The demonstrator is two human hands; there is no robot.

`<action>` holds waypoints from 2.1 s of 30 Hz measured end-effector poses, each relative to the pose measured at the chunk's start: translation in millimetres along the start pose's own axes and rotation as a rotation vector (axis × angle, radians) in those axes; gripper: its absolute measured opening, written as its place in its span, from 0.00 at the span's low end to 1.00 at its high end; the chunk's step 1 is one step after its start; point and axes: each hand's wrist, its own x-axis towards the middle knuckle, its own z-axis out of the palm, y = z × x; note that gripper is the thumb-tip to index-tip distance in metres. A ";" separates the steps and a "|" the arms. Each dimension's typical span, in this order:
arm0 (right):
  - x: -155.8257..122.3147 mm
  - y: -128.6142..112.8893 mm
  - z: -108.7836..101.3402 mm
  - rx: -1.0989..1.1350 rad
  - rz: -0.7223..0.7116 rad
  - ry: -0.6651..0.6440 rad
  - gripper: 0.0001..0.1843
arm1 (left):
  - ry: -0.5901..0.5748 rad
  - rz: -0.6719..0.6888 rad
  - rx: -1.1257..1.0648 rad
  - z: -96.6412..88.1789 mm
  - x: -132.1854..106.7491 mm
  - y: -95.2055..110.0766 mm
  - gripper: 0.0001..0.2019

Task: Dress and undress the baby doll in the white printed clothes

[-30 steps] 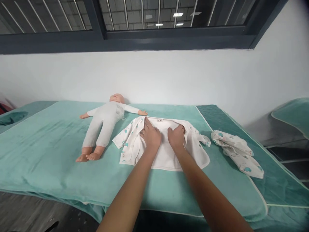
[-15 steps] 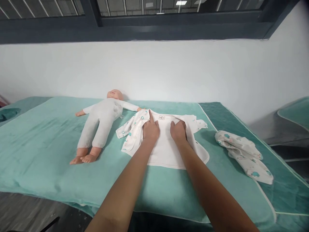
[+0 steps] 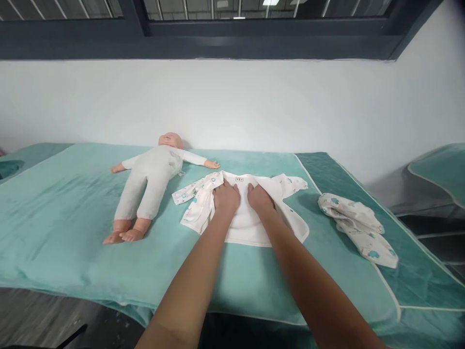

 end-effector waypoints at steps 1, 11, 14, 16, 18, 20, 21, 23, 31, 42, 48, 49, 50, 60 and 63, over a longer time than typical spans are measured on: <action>-4.3 -0.7 1.7 -0.025 0.017 0.028 0.38 | 0.008 0.005 -0.001 0.7 -2.9 0.3 0.33; -40.8 0.4 4.7 -0.149 -0.130 -0.020 0.38 | 0.092 0.160 0.038 -1.8 -42.8 -6.7 0.31; -48.7 5.4 3.6 -0.193 -0.205 -0.041 0.39 | 0.070 0.182 0.040 -2.6 -53.6 -11.1 0.31; -54.5 9.1 3.0 -0.253 -0.256 -0.036 0.38 | 0.053 0.185 0.038 -3.7 -60.6 -13.8 0.31; -61.3 12.5 2.5 -0.314 -0.291 -0.020 0.37 | 0.043 0.186 0.036 -5.3 -67.7 -16.3 0.32; -68.9 15.3 1.8 -0.347 -0.306 -0.010 0.37 | 0.036 0.182 0.034 -7.3 -74.8 -18.4 0.32; -73.1 16.5 1.3 -0.358 -0.310 -0.008 0.37 | 0.030 0.178 0.032 -8.4 -78.4 -19.4 0.32; -82.0 18.5 -0.1 -0.371 -0.320 -0.006 0.37 | 0.023 0.174 0.026 -10.7 -85.7 -21.3 0.32; -114.1 26.9 -6.8 -0.379 -0.350 -0.014 0.36 | 0.085 0.234 0.029 -18.7 -117.3 -33.1 0.28; -156.8 47.8 -14.9 -0.311 -0.434 0.035 0.35 | 0.239 0.322 -0.129 -41.2 -160.5 -61.6 0.10; -181.5 61.5 -22.2 -0.213 -0.464 0.014 0.34 | 0.248 0.417 -0.156 -42.7 -171.1 -72.5 0.12; -183.6 63.8 -22.8 -0.193 -0.469 0.003 0.34 | 0.261 0.414 -0.214 -43.1 -168.7 -76.1 0.12; -184.5 65.6 -23.4 -0.171 -0.471 -0.012 0.34 | 0.285 0.399 -0.279 -44.0 -164.4 -81.4 0.12; -127.3 4.2 -18.9 0.226 -0.299 -0.277 0.36 | 0.333 -0.080 -0.157 -53.1 -70.9 -160.6 0.22; -87.6 -27.9 -1.1 0.293 -0.265 -0.254 0.36 | 0.272 -0.045 -0.260 -50.7 -50.5 -164.4 0.20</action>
